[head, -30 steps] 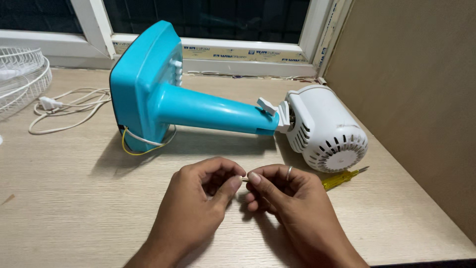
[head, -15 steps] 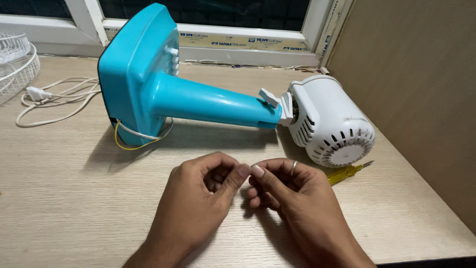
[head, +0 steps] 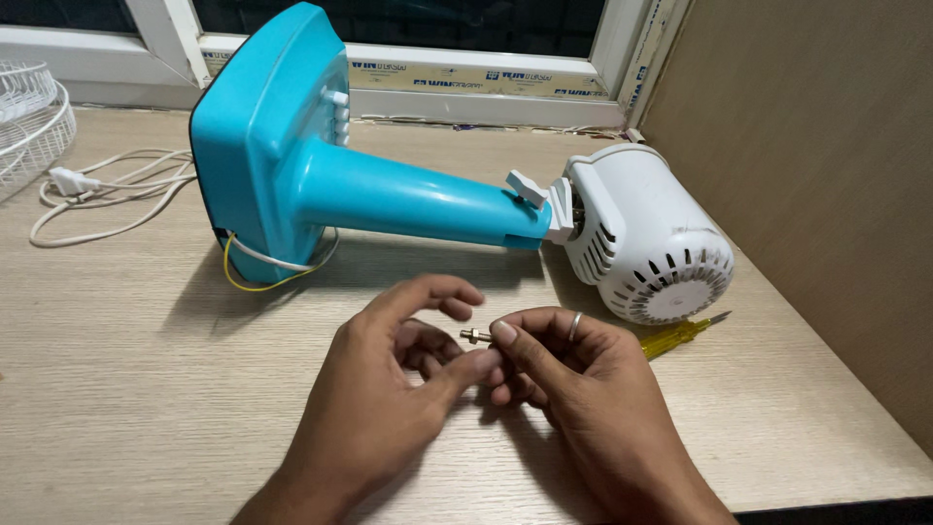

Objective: The person attaches the motor housing to the fan stand using a white plastic bracket and a screw. They align the parts, insert the screw, and tighten it with a screwdriver.

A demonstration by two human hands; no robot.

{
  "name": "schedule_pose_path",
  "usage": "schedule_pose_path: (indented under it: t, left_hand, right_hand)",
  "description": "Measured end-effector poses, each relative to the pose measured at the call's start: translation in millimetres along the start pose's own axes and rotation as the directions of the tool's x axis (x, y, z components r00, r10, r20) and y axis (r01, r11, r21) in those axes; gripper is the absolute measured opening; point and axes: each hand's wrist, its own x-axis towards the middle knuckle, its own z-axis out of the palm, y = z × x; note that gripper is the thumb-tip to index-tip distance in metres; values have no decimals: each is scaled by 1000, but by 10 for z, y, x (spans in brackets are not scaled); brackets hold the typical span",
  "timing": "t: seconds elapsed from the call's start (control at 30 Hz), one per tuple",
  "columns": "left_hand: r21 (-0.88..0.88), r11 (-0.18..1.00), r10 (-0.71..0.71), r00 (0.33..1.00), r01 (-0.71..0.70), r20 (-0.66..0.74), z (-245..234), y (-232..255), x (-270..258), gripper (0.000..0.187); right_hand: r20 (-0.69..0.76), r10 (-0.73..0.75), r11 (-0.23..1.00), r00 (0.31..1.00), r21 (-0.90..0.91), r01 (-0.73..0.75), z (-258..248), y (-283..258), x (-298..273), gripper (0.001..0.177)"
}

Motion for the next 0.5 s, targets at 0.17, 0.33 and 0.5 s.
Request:
schedule_pose_path:
  t: [0.17,0.33,0.5]
  left_hand:
    - [-39,997,70,996,-68,50,9,13,-11,16]
    - [88,996,-31,999,33,-22,12,43,6,18]
    - [-75,997,22,998,-17,60,3,25,-18,24]
  right_hand:
    - [-4,-13,1000,1000,-20,13,1,3,-2,24]
    - [5,-11,1000,1000,-18,11,-12,15,-3,25]
    - [13,-36,999,999,-16,36,-20,25,2,25]
